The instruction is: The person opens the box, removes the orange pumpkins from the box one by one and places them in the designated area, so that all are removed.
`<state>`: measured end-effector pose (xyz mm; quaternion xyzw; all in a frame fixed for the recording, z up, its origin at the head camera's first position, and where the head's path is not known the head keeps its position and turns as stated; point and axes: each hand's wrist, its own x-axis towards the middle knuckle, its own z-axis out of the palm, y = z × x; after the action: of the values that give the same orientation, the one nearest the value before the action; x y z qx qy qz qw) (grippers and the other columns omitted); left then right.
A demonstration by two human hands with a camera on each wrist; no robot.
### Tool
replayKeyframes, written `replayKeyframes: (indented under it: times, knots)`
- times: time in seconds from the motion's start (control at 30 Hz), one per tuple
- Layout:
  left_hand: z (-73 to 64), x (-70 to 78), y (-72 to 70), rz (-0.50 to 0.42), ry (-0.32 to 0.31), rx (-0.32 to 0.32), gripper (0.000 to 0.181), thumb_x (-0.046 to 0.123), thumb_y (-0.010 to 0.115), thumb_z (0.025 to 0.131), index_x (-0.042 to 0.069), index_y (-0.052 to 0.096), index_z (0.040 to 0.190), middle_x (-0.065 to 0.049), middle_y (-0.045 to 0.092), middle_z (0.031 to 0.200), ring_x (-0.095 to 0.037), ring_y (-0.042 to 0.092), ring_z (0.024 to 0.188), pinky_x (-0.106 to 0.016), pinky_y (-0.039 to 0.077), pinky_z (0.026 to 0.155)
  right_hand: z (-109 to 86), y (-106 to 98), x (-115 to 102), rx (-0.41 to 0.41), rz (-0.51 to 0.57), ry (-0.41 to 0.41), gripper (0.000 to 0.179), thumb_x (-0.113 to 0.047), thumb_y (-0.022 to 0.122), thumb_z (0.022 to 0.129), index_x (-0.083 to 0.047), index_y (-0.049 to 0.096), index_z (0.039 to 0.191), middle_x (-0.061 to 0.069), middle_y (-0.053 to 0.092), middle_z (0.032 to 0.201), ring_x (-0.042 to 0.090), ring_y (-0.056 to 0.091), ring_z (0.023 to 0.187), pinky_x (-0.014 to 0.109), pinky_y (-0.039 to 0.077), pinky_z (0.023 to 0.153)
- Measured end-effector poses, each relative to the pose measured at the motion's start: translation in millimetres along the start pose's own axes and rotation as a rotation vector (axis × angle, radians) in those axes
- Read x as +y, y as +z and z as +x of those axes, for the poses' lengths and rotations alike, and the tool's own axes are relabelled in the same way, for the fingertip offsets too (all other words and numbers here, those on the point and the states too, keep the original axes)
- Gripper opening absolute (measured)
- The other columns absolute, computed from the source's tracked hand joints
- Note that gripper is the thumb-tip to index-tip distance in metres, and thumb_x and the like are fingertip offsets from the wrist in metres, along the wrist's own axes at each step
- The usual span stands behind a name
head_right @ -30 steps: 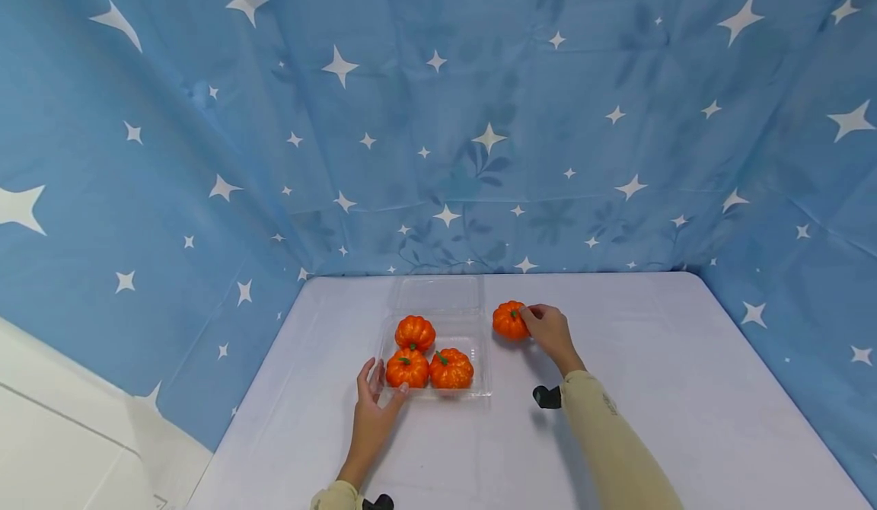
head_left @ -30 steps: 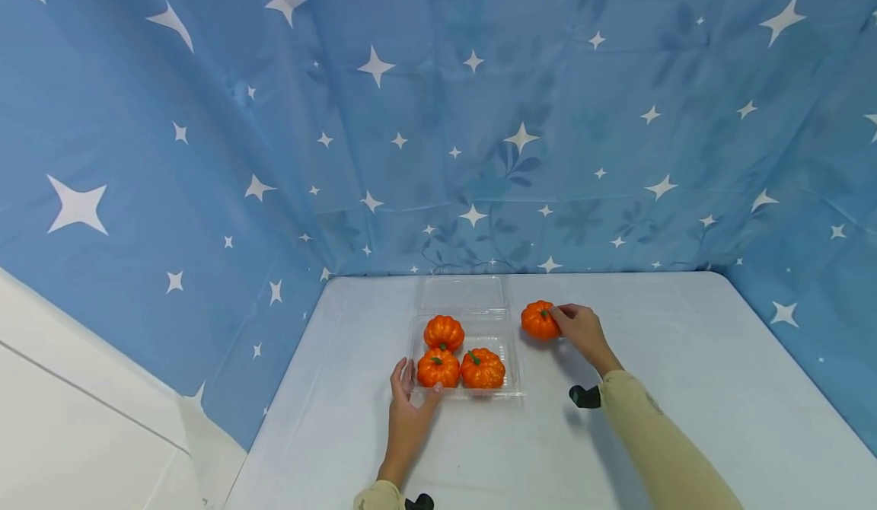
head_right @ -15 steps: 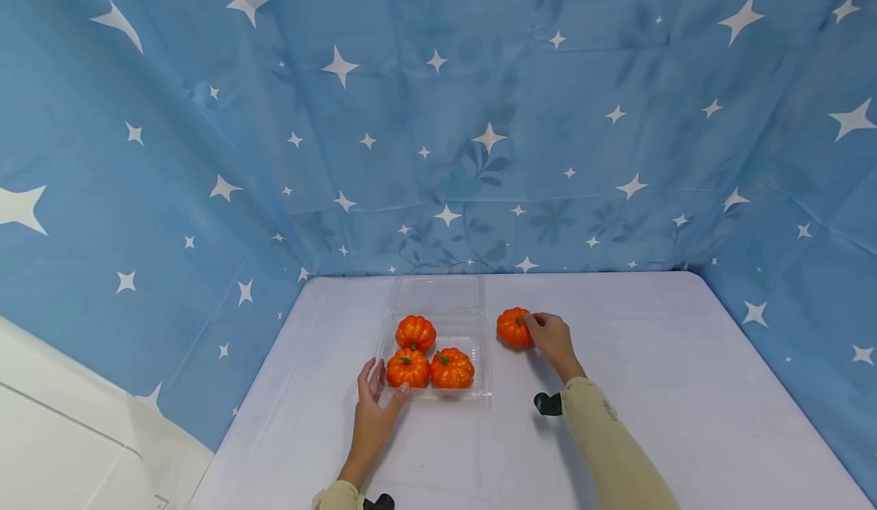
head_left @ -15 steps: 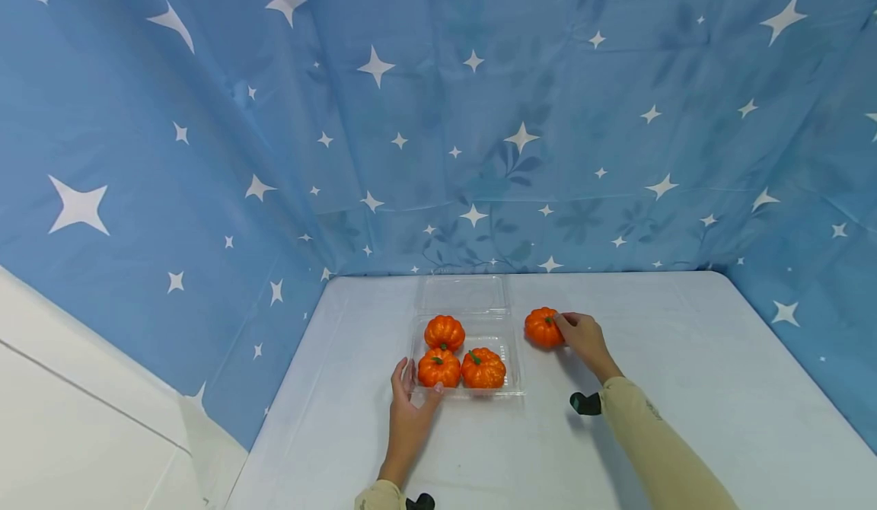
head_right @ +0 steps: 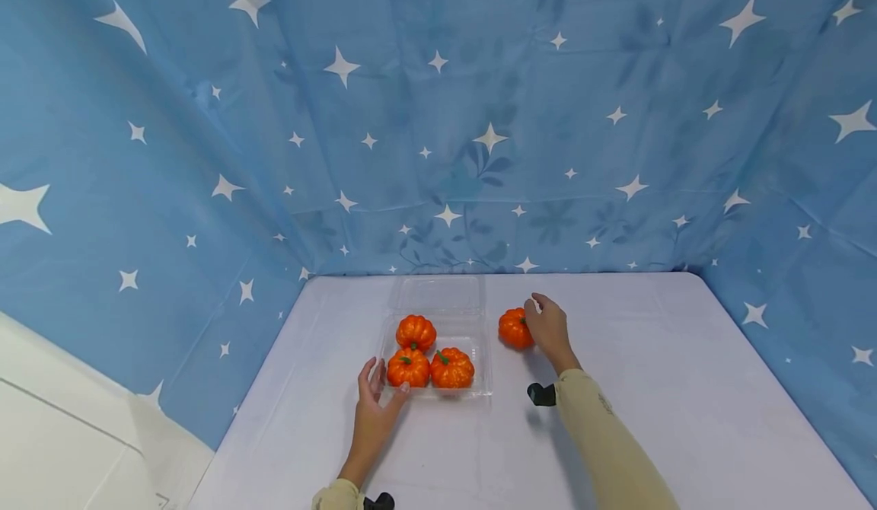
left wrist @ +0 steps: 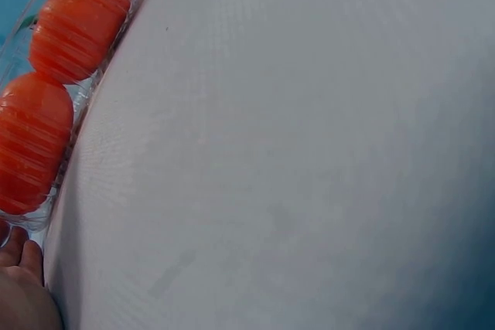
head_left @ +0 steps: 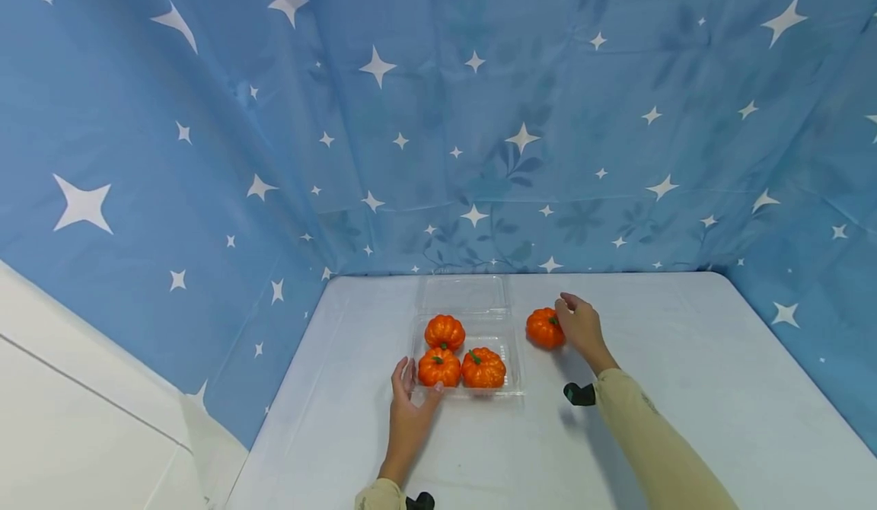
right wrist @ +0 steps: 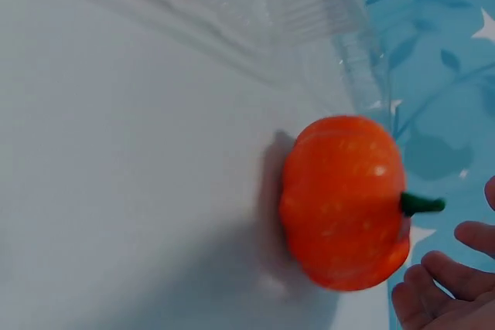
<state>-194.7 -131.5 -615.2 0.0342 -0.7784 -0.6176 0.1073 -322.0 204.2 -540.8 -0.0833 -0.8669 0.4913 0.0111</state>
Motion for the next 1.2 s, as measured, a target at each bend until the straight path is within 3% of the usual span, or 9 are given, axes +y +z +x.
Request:
replayKeyframes:
  times: [0.2, 0.6, 0.83, 1.07, 1.2]
  knots:
    - [-0.2, 0.9, -0.1, -0.010, -0.001, -0.001, 0.091, 0.038, 0.079, 0.098, 0.008, 0.025, 0.166, -0.019, 0.034, 0.170, -0.038, 0.034, 0.156, -0.060, 0.027, 0.124, 0.4, 6.6, -19.7, 0.027, 0.007, -0.049, 0.055, -0.027, 0.044, 0.113, 0.002, 0.044, 0.160, 0.030, 0.040, 0.164, 0.051, 0.037, 0.149, 0.064, 0.033, 0.121]
    - [4.2, 5.5, -0.6, -0.025, 0.015, -0.026, 0.092, 0.038, 0.078, 0.099, 0.008, 0.023, 0.167, -0.016, 0.034, 0.171, -0.035, 0.033, 0.157, -0.057, 0.028, 0.125, -2.8, 34.2, -51.0, 0.013, 0.036, -0.159, 0.053, -0.026, 0.048, 0.112, 0.001, 0.048, 0.158, 0.027, 0.044, 0.162, 0.050, 0.046, 0.144, 0.061, 0.039, 0.119]
    - [9.2, 5.1, -2.2, -0.001, 0.026, -0.025, 0.092, 0.041, 0.077, 0.100, 0.009, 0.024, 0.167, -0.015, 0.033, 0.172, -0.033, 0.034, 0.157, -0.056, 0.026, 0.126, -5.4, 55.1, -61.7, -0.054, 0.058, -0.220, 0.053, -0.026, 0.053, 0.111, 0.001, 0.052, 0.156, 0.027, 0.050, 0.159, 0.049, 0.052, 0.140, 0.060, 0.043, 0.116]
    - [2.6, 1.7, -2.1, -0.010, 0.010, -0.021, 0.092, 0.041, 0.077, 0.099, 0.008, 0.024, 0.167, -0.016, 0.034, 0.171, -0.036, 0.034, 0.157, -0.057, 0.028, 0.125, -20.7, 77.2, -72.2, -0.162, 0.078, -0.220, 0.054, -0.031, 0.060, 0.109, -0.003, 0.055, 0.155, 0.024, 0.051, 0.158, 0.048, 0.050, 0.142, 0.060, 0.044, 0.116]
    - [-1.1, 1.7, -1.8, -0.004, 0.012, -0.016, 0.091, 0.041, 0.077, 0.099, 0.008, 0.025, 0.167, -0.016, 0.035, 0.170, -0.033, 0.035, 0.156, -0.056, 0.027, 0.126, -28.5, 92.0, -78.4, -0.224, 0.077, -0.262, 0.056, -0.031, 0.065, 0.107, -0.004, 0.055, 0.155, 0.025, 0.051, 0.158, 0.050, 0.049, 0.142, 0.061, 0.044, 0.116]
